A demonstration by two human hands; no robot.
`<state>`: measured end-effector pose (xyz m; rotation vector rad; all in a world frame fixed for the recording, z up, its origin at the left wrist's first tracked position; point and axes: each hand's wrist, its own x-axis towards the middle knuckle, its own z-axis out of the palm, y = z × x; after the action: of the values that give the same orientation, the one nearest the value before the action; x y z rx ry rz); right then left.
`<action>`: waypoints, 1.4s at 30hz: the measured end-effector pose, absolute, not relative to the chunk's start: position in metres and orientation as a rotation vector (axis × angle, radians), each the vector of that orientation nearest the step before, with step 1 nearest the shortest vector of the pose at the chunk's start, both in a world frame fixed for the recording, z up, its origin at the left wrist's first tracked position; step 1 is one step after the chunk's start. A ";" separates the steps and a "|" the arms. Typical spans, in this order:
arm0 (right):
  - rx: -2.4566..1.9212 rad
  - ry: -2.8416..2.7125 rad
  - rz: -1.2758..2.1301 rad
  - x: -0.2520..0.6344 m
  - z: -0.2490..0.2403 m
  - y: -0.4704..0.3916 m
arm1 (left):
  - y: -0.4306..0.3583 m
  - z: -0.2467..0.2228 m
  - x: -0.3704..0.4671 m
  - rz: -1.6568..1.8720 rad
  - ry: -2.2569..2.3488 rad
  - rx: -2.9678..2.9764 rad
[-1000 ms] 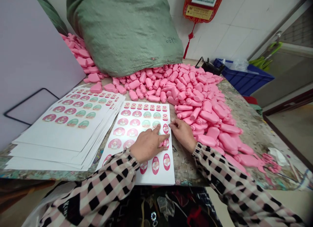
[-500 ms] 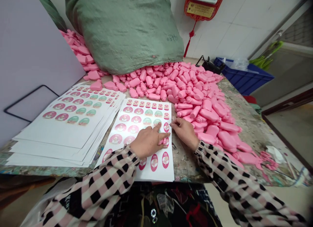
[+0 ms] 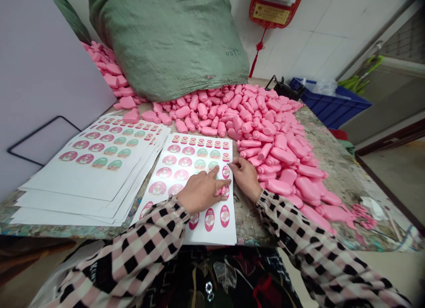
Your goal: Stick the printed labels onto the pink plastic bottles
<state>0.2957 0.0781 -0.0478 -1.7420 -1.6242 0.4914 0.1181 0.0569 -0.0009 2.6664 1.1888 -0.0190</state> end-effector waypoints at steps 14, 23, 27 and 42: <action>-1.819 -1.809 0.505 0.311 -0.034 0.071 | 0.056 -0.002 0.118 -0.004 1.194 2.647; -1.863 -1.932 0.490 0.314 -0.023 0.071 | 0.059 0.002 0.120 -0.104 1.205 2.611; -1.877 -1.916 0.483 0.312 -0.021 0.071 | 0.059 0.005 0.121 -0.167 1.225 2.596; -1.862 -1.773 0.328 0.303 -0.026 0.062 | 0.063 0.007 0.127 -0.217 1.210 2.551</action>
<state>0.3026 0.0623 -0.0257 -1.8619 -1.7725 0.3284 0.1266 0.0633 0.0068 2.5510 1.2099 -0.2171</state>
